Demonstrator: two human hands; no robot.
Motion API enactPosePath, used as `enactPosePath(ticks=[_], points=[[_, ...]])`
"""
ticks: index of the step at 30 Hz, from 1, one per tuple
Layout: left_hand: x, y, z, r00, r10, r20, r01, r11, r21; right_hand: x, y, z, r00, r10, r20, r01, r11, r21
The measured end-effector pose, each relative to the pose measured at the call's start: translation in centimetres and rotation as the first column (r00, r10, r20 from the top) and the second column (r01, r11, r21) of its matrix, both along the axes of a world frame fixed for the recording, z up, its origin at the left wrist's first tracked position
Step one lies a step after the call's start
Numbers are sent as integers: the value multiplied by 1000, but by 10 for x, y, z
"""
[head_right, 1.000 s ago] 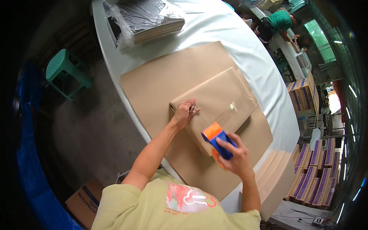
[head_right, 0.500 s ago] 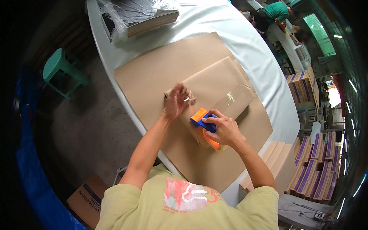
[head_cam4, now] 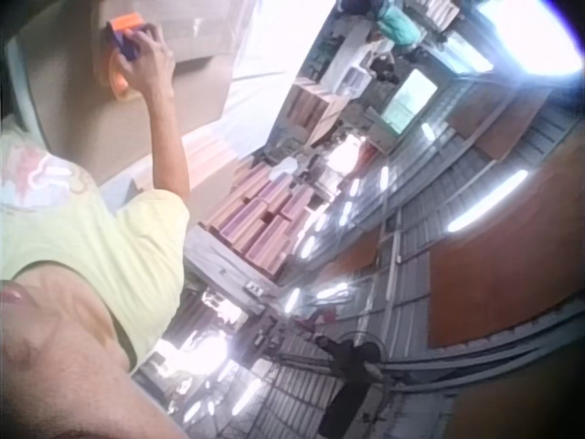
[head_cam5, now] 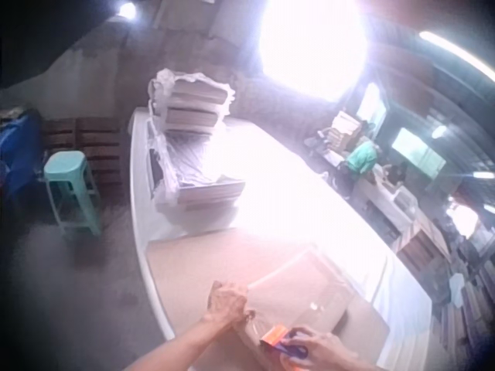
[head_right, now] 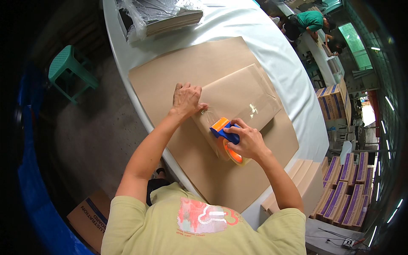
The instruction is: The person wraps stacks of boards in brown paper by hand, folding the paper around the stacks and securing the edges with a tape dispenser.
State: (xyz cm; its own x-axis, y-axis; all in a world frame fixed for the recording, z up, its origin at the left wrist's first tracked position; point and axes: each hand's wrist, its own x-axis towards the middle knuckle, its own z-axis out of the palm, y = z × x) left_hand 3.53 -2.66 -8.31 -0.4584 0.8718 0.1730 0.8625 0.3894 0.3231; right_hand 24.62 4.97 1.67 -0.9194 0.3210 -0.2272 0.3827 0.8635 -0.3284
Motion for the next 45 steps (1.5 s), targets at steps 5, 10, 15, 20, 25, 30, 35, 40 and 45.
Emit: enactPosePath(ticks=[5, 10, 15, 20, 25, 30, 35, 40, 45], points=[[0, 1, 0, 986, 141, 83, -132, 985, -109, 2, 0, -1, 1000, 2, -1, -2, 1000, 6], [-9, 4, 2, 940, 340, -19, -341, 940, -26, 3, 1, -3, 1000, 16, -17, -16, 1000, 12], [-15, -5, -15, 651, 398, 646, -458, 885, -84, 1, 2, -3, 1000, 13, -9, -13, 1000, 17], [9, -13, -8, 856, 351, 378, -494, 771, 402, 4, 6, -8, 999, 29, -16, -29, 999, 33], [62, -40, -24, 828, -549, 116, 487, 806, 335, 7, 6, -10, 999, 29, -24, -29, 999, 14], [18, -25, -35, 898, -439, -14, 439, 898, -32, 8, 4, -8, 998, 56, -8, -56, 998, 20], [-3, 0, -8, 985, -145, 92, 163, 960, -229, 3, 2, -1, 1000, 26, 18, -25, 999, -30], [5, 2, -3, 993, 89, 81, -111, 937, 331, 4, 6, -6, 997, 75, 15, -76, 997, 18], [73, -26, -10, 797, -515, 316, 449, 855, 260, 7, 12, -11, 995, 97, 12, -97, 995, 23]])
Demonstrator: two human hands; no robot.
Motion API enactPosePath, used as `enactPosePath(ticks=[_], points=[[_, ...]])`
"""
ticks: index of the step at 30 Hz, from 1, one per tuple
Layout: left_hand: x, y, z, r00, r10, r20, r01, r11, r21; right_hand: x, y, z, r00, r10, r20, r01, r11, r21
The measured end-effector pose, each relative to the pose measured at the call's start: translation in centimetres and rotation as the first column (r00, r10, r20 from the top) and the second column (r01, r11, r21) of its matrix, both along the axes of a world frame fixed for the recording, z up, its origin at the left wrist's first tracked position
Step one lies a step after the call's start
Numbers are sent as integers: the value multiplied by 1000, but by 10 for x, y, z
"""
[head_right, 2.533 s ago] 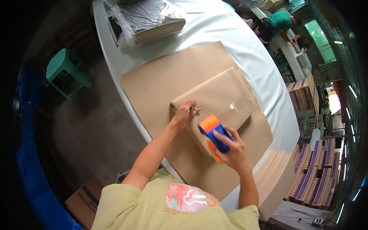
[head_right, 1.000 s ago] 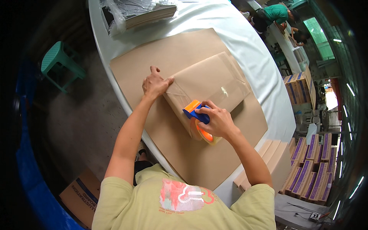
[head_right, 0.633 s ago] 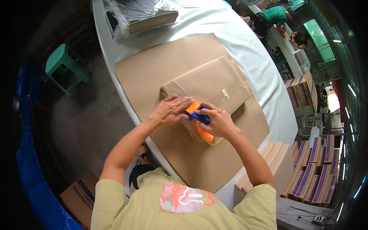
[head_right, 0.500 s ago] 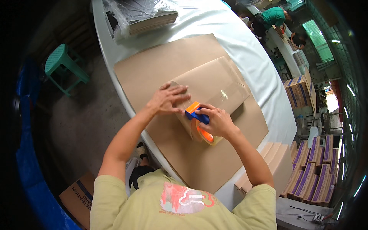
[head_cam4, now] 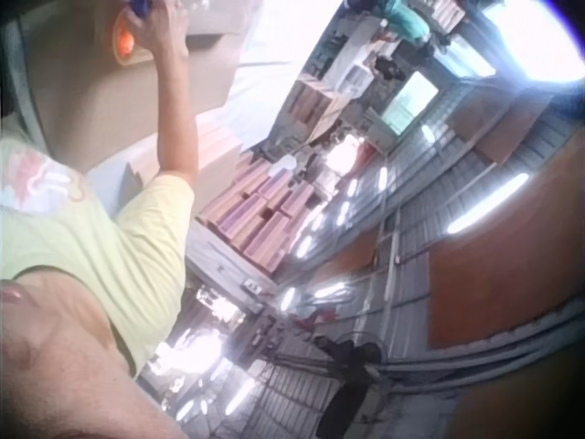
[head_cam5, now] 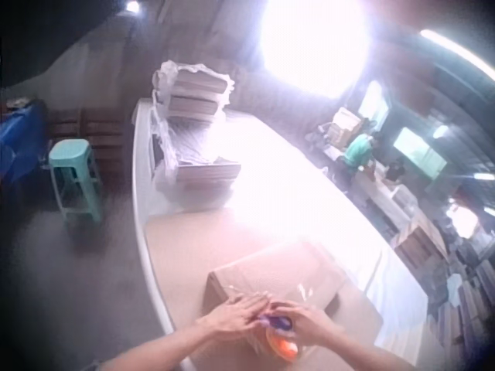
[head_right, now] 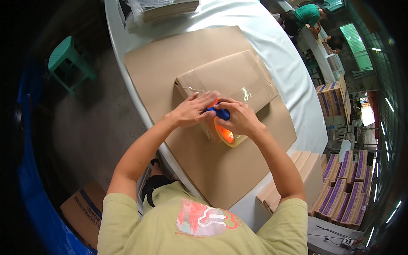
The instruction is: The person wraps stacks of boards in brown paper by hand, folding the paper around the stacks and securing the edges with a tape dispenser.
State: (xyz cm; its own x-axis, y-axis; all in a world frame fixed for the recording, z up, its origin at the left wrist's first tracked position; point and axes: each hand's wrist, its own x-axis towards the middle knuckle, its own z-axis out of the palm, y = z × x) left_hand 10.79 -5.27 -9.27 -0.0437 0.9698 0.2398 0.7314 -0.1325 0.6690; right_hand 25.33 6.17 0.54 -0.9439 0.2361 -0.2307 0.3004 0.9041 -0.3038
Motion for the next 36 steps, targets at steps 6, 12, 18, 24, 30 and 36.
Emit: enactPosePath(ticks=[6, 12, 18, 24, 30, 36], points=[[-2, -7, -22, 998, 30, 52, -23, 991, -133, -4, 3, 2, 999, 46, -22, -48, 993, -107], [3, -8, -20, 996, 65, -60, -75, 982, -171, 50, -2, 12, 999, 4, 46, 2, 991, -137], [8, -10, -17, 965, 55, -257, -101, 980, -171, 104, -13, 10, 993, -104, 62, 111, 985, -130], [6, -10, -16, 965, 22, -262, -66, 985, -160, 111, -11, 11, 995, -81, 65, 89, 987, -135], [9, -12, -23, 960, 57, -274, -86, 992, -93, 115, -14, -2, 975, -80, 208, 104, 989, -107], [13, -15, -24, 964, 76, -254, -100, 991, -84, 38, 15, -15, 789, -173, 589, 290, 951, -110]])
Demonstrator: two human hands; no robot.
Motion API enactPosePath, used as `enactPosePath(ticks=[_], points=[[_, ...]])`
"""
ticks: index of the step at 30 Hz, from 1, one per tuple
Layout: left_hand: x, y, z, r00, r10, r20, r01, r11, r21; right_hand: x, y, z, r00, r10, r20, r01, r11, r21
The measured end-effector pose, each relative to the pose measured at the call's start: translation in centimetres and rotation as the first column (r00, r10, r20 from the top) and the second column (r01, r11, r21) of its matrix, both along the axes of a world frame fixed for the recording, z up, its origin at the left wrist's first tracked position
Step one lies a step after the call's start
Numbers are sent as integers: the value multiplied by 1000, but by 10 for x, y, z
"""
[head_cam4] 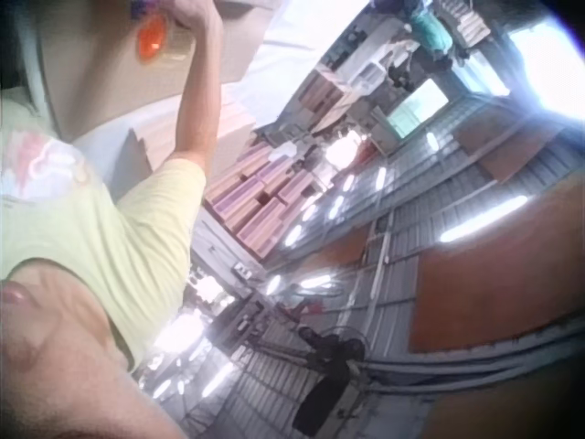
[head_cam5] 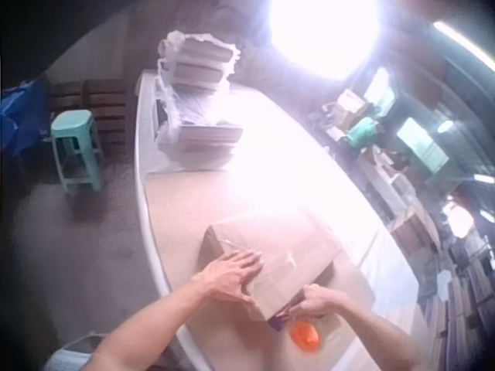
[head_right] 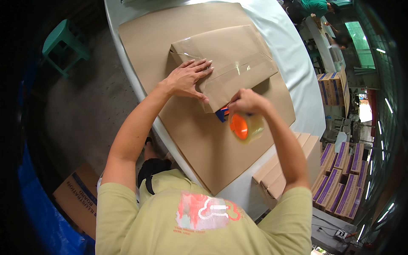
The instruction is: The person wraps stacks of boards in brown paper by hand, folding the paper around the stacks and securing the edges with a tape dispenser.
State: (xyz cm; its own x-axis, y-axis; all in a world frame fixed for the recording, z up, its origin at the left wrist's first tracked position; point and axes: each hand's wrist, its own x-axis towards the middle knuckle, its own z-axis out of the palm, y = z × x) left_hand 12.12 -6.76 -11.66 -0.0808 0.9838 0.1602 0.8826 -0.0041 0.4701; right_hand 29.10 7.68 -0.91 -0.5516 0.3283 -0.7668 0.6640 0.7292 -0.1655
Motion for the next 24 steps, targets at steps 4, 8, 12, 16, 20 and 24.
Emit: enactPosePath(ticks=[4, 8, 12, 16, 20, 24], points=[[-6, 6, 4, 998, -52, 17, 53, 997, -56, -45, 27, -15, 945, 68, 321, -36, 994, -107], [-13, 8, 11, 999, -40, 15, 41, 991, -127, -75, 11, 0, 876, -23, 482, 22, 1000, 9], [-15, 9, 6, 998, -68, 13, 70, 983, -172, 15, 23, -64, 574, 217, 790, -313, 949, -33], [6, 14, 11, 999, 28, -38, -33, 991, -130, 162, 18, -46, 980, -73, 185, 177, 739, -650], [72, 19, 13, 991, 133, -27, -133, 991, -21, 238, -78, 4, 621, -784, 12, 603, 468, -646], [123, 29, 10, 954, 206, -217, -233, 966, -108, 336, -185, -48, -124, -987, -100, 553, 15, -833]])
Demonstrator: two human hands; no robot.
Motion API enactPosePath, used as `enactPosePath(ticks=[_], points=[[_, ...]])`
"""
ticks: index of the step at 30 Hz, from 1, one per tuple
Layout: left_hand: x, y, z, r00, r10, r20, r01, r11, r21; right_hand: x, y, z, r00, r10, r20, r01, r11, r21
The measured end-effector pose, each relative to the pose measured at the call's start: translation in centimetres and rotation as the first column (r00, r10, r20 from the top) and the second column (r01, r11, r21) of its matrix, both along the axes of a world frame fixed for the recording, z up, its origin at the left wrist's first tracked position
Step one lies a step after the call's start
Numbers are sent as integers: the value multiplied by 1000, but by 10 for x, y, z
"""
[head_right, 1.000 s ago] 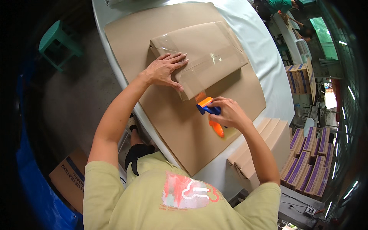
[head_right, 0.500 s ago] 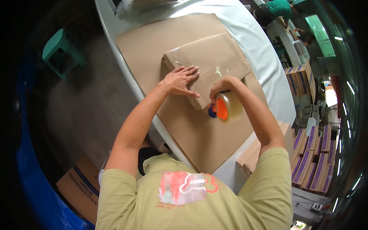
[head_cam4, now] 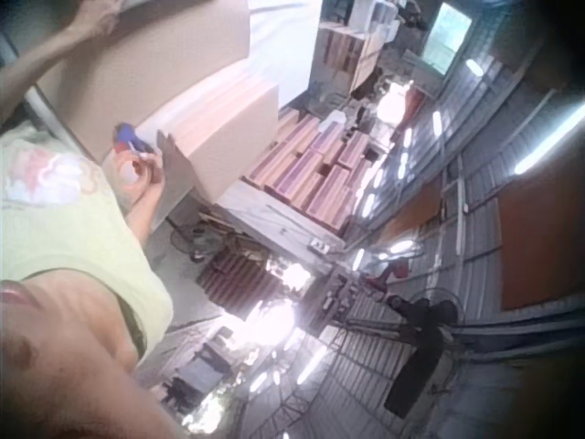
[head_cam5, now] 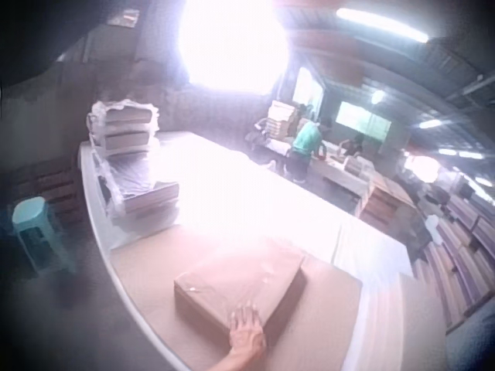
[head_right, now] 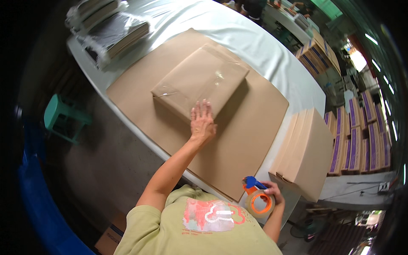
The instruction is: The person wraps stacks of boards in brown paper by hand, folding the paper around the stacks and securing the edges with a tape dispenser.
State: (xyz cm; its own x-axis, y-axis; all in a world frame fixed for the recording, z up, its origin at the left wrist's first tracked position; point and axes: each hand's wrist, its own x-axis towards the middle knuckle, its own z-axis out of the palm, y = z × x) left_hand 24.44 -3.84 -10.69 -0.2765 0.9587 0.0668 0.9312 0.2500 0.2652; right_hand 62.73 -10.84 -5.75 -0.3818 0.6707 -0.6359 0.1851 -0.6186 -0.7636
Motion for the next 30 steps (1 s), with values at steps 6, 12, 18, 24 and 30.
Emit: enactPosePath(ticks=[6, 12, 18, 24, 30], points=[[27, 19, -29, 952, 183, -247, -138, 972, 189, 70, -98, -81, 493, -763, -418, 769, 607, -200], [-4, 15, -44, 851, 233, -471, -157, 968, 195, 95, -90, -103, 263, -756, -599, 894, 424, -143], [-10, 11, 18, 998, 22, -55, -21, 1000, 15, 103, -85, -120, 376, -912, -167, 830, 251, 498], [-225, -6, -15, 996, 63, -61, -38, 935, 352, 55, -70, -61, 219, -975, -35, 410, 59, 910], [-296, 2, -18, 835, 33, 549, -117, 986, 119, -147, 12, -39, 670, -731, 132, 126, 287, 950]])
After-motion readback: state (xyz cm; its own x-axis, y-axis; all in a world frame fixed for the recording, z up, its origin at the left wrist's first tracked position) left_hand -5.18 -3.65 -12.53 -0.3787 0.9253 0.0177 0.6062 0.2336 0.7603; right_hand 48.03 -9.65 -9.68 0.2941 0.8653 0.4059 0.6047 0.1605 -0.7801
